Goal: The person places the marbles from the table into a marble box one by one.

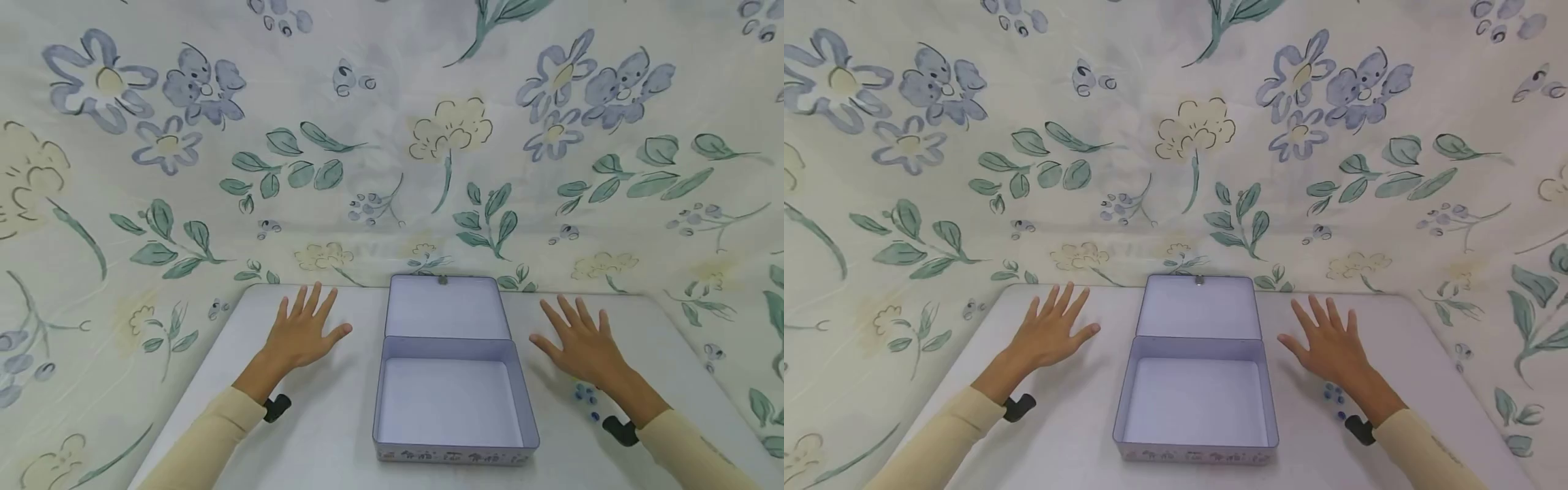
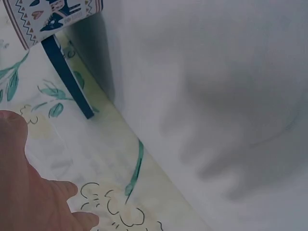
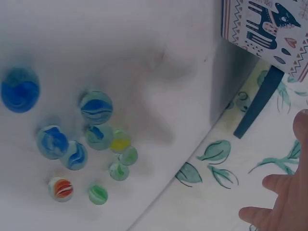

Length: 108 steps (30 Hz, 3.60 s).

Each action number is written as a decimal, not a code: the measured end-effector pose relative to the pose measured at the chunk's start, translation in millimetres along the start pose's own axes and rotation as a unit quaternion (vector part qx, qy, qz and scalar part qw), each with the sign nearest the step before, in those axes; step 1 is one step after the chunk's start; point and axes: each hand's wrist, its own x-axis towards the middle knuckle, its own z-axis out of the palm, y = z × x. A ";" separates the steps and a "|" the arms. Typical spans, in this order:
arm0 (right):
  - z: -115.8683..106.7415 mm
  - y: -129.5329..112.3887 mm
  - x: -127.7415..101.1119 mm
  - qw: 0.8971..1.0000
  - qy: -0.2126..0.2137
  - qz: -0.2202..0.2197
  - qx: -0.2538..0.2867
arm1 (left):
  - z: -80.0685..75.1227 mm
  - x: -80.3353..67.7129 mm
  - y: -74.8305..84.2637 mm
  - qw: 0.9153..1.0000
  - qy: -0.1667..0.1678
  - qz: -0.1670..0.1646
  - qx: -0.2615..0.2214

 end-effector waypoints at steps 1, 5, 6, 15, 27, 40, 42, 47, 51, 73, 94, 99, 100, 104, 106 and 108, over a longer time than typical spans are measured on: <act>-0.3 0.7 -1.8 1.000 0.004 -0.002 -0.003 | 0.1 -0.4 0.8 1.000 0.001 0.000 0.001; -0.8 3.5 -5.1 1.000 0.013 -0.001 -0.013 | 0.4 -3.0 2.9 1.000 0.006 0.000 0.008; 0.0 4.8 -5.9 1.000 0.014 -0.001 -0.015 | 0.7 -3.8 3.5 1.000 0.007 0.001 0.010; 3.7 17.9 -19.8 1.000 0.001 0.024 0.000 | 5.3 -13.4 8.1 1.000 0.017 0.018 0.011; 9.6 35.9 -36.7 0.999 -0.021 0.041 0.020 | 7.3 -26.7 20.5 0.999 0.021 0.024 -0.004; 14.7 51.5 -53.5 0.995 -0.021 0.041 0.089 | 15.8 -31.2 28.1 0.996 0.046 0.060 -0.050; 16.5 52.6 -55.5 0.995 0.005 0.030 0.100 | 17.4 -31.5 28.7 0.995 0.048 0.063 -0.060; 20.3 57.5 -60.2 0.991 0.053 0.023 0.120 | 19.4 -31.4 31.1 0.994 0.037 0.059 -0.082; 20.3 61.7 -61.8 0.988 0.037 0.040 0.146 | 20.1 -31.4 33.6 0.992 0.006 0.060 -0.113; 37.5 70.4 -58.4 0.977 0.016 0.080 0.195 | 43.5 -30.0 50.4 0.919 -0.093 0.126 -0.362; 58.9 77.8 -62.9 0.969 -0.019 0.083 0.231 | 65.4 -46.7 67.7 0.884 -0.106 0.116 -0.440; 56.5 78.2 -56.5 0.973 0.005 0.066 0.221 | 68.4 -49.2 69.5 0.875 -0.115 0.106 -0.457; 55.6 78.1 -54.5 0.974 0.010 0.063 0.219 | 68.7 -49.6 69.6 0.873 -0.116 0.102 -0.463; 53.3 77.9 -48.6 0.973 0.016 0.062 0.222 | 68.7 -51.1 70.0 0.858 -0.122 0.095 -0.490; 53.4 78.4 -47.0 0.972 0.015 0.065 0.225 | 68.7 -51.1 69.7 0.849 -0.125 0.099 -0.504; 53.6 79.2 -46.0 0.972 0.017 0.067 0.226 | 69.1 -50.6 69.3 0.841 -0.128 0.108 -0.514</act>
